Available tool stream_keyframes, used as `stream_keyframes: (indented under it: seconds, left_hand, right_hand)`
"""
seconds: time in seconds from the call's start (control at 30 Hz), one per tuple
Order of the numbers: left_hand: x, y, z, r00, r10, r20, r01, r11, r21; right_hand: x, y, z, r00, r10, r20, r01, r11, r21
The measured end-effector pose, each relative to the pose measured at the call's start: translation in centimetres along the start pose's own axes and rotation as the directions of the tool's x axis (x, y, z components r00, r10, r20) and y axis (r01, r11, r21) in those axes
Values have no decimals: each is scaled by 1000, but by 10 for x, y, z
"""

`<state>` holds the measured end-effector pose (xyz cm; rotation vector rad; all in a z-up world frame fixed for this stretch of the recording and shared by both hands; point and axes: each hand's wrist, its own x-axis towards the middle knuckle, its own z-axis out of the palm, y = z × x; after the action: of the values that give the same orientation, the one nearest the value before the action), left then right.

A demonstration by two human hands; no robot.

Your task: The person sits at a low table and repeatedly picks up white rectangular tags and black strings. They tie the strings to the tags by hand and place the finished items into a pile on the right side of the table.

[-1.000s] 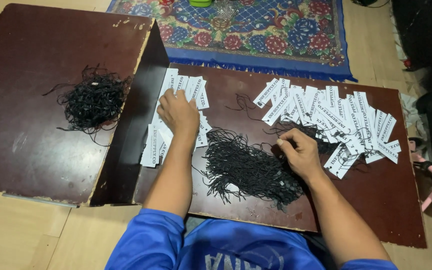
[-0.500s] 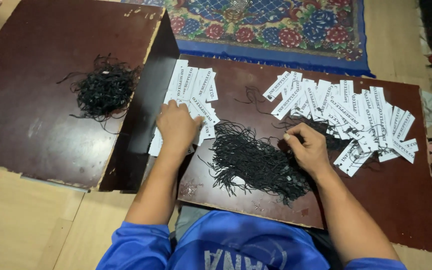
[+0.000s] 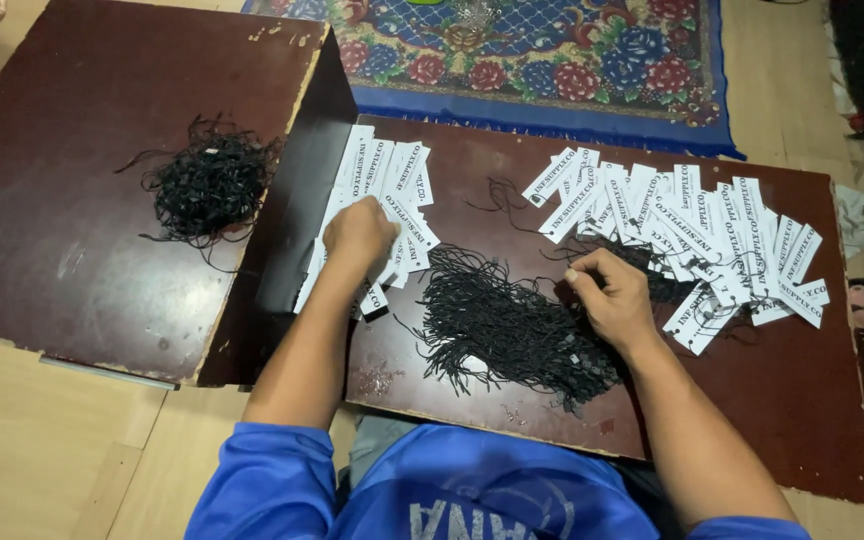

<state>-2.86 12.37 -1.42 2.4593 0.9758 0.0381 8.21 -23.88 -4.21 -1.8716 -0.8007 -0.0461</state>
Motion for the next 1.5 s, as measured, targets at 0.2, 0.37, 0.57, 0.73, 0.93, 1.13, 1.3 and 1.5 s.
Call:
stream_keyframes:
  seconds: [0.2,0.37,0.57,0.73,0.93,1.13,1.3,1.5]
  left_hand:
    - [-1,5,-15,961,-61,-269,-95,843,-530]
    - [-3,22,-1,907,-2,-421,-293,715,-634]
    - [-32,82,29,969,64,-238,-239,482,-843]
    - [-49,96,58,982,165,-86,-149,419,-895]
    - [-58,90,57,975,222,-30,-132,460,-878]
    - [-57,91,79,959,280,37,-118,515,-849]
    - [-65,104,50,928,328,178,45,374,-926]
    - [-56,98,64,890,421,174,70,251,-965]
  right_hand:
    - [0,0,0,1000,3,3,-3,1000,10]
    - [0,-2,1,1000,-7,5,7,1000,12]
    - [2,-11,2,1000,-29,-2,29,999,14]
    - [0,-7,5,999,-40,13,40,998,45]
    - [-1,3,8,998,-36,41,35,999,28]
    - [-3,5,8,999,-45,26,44,999,26]
    - [0,-3,8,997,-67,41,66,998,11]
    - [1,-2,8,998,-32,50,31,999,16]
